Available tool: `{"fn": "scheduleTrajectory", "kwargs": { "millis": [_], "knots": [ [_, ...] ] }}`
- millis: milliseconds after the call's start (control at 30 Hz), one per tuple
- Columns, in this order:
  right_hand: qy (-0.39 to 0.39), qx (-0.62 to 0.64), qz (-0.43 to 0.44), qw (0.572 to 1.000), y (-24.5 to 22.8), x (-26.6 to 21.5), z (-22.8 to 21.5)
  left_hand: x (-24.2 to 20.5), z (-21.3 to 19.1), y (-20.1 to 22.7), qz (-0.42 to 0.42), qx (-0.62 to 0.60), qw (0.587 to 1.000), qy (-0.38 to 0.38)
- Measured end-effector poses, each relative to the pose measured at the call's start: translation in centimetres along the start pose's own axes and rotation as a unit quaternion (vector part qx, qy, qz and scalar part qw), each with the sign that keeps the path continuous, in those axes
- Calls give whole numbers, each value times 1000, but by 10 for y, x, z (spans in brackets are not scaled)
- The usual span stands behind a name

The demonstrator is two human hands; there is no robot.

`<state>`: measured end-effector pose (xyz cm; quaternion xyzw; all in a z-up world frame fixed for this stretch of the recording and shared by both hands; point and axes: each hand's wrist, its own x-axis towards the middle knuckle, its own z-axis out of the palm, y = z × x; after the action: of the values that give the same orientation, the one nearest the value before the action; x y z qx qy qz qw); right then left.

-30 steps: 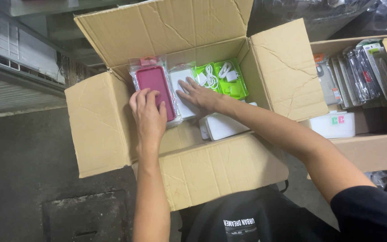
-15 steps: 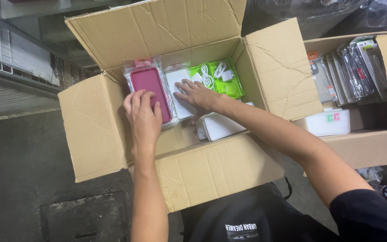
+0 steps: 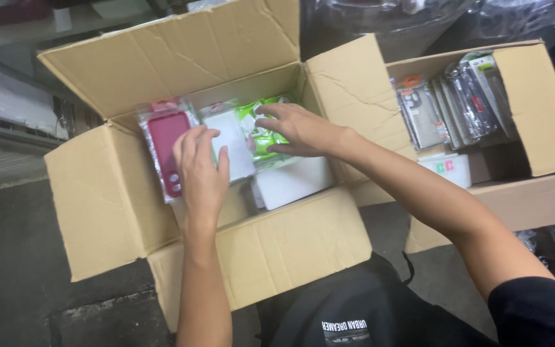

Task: Unpacking and organizing phone accessories from a cardboard box.

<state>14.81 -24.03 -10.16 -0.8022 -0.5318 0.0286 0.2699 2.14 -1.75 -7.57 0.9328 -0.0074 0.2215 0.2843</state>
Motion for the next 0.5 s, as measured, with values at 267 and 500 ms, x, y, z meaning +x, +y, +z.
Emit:
{"fn": "scheduleTrajectory", "kwargs": {
  "millis": [267,500],
  "knots": [
    [111,27,59,992,28,-84,-64,-1,77,105,24,-122,991,-55],
    [230,52,132,963,59,-146,-68,-16,155,163,39,-155,985,-64]
  ]
}}
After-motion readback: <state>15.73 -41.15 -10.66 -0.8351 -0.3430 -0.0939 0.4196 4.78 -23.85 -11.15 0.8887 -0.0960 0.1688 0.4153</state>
